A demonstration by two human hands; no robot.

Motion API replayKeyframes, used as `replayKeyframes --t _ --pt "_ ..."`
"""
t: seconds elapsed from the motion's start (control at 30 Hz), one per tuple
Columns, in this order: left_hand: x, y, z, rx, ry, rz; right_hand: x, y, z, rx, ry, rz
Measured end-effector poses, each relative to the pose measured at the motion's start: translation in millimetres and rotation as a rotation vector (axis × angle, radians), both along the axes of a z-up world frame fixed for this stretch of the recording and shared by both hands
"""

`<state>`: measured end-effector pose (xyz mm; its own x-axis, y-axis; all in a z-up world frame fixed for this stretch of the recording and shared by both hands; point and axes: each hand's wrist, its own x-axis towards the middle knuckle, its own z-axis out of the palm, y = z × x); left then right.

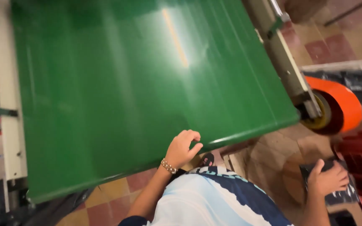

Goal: Picking up plastic bags from a conveyor belt, folding them into smaller rectangles, and stacking them neatly in a crate.

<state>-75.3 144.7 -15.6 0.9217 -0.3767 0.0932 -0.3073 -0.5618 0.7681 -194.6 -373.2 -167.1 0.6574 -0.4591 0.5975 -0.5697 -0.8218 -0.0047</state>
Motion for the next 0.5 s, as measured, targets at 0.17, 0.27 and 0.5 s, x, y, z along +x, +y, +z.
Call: replayKeyframes --t 0.17,0.27,0.5 --pt "-25.9 55.5 1.5 -0.008 0.032 0.116 63.9 99.2 31.8 0.046 0.100 0.094" --pt "-38.2 95.3 1.8 0.004 0.009 0.180 110.3 185.7 55.1 0.110 0.093 0.327" --pt "-77.5 190.2 -13.6 0.165 0.020 0.339 152.2 367.8 55.1 0.308 0.263 0.721"
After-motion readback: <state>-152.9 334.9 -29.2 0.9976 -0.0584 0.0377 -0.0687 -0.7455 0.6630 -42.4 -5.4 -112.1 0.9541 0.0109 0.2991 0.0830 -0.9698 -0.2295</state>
